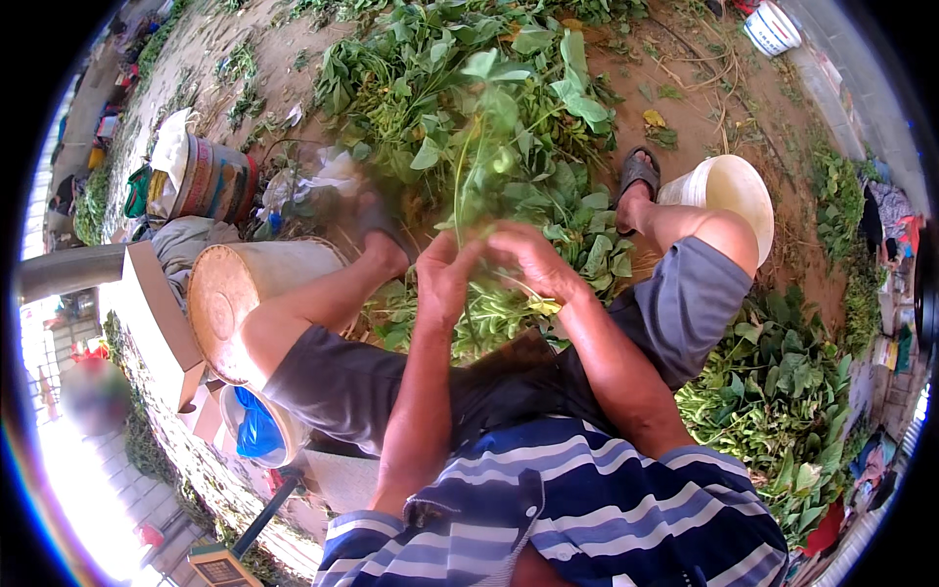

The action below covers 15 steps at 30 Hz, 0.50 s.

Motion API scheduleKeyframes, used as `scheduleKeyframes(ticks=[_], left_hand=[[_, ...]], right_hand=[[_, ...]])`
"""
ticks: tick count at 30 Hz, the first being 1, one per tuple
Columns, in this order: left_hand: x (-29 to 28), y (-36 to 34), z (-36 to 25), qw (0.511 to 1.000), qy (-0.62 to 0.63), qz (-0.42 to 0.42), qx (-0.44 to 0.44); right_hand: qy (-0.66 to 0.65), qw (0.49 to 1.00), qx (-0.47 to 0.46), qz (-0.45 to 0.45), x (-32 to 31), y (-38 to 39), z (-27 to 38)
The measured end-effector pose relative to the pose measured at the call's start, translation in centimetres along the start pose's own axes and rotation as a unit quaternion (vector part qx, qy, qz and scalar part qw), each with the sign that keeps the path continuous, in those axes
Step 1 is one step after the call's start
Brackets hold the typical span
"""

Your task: The person sits on the ground and sorts through a large pile of green leafy vegetables. They pick up bunches of stems, remove leaves by hand, and place the separated leaves into a white bucket nearby.

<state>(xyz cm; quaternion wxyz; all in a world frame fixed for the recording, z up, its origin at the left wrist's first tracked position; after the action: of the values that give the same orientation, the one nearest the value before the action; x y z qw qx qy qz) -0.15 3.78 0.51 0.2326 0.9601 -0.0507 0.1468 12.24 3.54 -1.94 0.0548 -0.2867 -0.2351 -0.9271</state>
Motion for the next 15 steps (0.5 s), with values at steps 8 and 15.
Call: scheduleKeyframes(ticks=[8, 15], left_hand=[[-0.2, -0.3, 1.7, 0.996, -0.030, -0.053, 0.070], [-0.7, -0.7, 2.6, 0.982, 0.180, -0.008, -0.061]], right_hand=[[0.023, 0.998, -0.047, -0.022, -1.3, -1.1, -1.4], [-0.032, 0.999, -0.013, 0.004, -0.2, -0.6, -1.5]])
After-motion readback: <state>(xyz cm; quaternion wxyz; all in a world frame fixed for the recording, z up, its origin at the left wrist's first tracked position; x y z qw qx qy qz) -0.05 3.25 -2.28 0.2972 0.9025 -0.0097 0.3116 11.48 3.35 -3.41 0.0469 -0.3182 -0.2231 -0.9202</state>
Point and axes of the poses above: each hand's wrist, its own y-axis away from the middle knuckle, its own x-axis out of the palm, z = x × y, the point moved 6 cm from there along -y, towards the middle knuckle, and after that the axes turned 8 degrees about -x, right-handed, at the moved point
